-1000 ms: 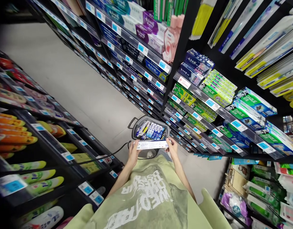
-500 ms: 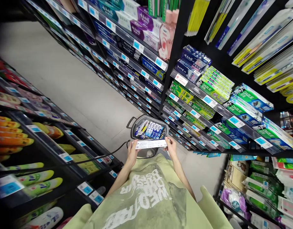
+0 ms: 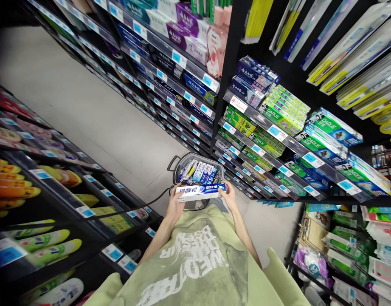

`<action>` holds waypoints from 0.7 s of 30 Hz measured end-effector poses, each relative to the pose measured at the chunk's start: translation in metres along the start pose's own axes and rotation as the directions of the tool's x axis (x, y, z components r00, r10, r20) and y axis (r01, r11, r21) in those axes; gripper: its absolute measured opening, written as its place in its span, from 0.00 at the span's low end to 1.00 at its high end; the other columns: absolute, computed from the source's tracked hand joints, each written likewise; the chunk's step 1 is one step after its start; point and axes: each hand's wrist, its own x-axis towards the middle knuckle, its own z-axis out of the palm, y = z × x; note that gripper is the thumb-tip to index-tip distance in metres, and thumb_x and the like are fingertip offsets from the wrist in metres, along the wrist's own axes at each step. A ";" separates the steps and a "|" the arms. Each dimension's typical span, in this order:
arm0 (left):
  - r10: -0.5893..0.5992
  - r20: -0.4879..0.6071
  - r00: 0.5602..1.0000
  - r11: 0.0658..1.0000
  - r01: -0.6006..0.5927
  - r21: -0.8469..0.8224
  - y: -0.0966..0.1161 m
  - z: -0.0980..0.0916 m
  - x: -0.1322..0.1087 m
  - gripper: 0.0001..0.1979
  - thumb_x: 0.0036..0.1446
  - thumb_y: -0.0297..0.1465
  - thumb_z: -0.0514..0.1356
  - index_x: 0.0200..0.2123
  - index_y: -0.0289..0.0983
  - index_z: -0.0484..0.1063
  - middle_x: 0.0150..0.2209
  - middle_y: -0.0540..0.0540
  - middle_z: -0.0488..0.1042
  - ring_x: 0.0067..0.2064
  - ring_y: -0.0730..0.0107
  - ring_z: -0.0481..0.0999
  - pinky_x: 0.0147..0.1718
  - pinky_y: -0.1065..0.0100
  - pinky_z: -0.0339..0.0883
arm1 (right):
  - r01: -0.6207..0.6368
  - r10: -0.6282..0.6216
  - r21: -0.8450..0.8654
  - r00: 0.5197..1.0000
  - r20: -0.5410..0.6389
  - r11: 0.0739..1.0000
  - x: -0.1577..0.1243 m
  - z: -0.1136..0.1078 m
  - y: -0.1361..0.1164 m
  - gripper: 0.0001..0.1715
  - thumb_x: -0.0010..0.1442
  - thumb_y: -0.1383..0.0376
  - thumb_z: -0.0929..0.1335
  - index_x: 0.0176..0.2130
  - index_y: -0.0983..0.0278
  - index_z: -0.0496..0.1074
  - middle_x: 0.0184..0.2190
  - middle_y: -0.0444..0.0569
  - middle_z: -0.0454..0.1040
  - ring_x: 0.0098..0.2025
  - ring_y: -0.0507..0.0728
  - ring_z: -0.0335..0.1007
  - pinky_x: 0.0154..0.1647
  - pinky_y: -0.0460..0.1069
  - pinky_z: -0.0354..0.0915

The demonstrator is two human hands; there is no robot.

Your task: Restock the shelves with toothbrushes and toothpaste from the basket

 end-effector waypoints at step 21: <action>0.098 -0.033 0.995 0.984 -0.102 -0.148 0.010 0.002 -0.005 0.21 0.49 0.29 0.75 0.47 0.40 0.77 0.50 0.44 0.84 0.55 0.52 0.82 0.63 0.49 0.66 | 0.101 -0.052 -0.143 0.948 0.314 0.985 -0.001 -0.009 -0.001 0.30 0.50 0.59 0.79 0.51 0.57 0.73 0.55 0.52 0.76 0.45 0.60 0.78 0.37 0.50 0.76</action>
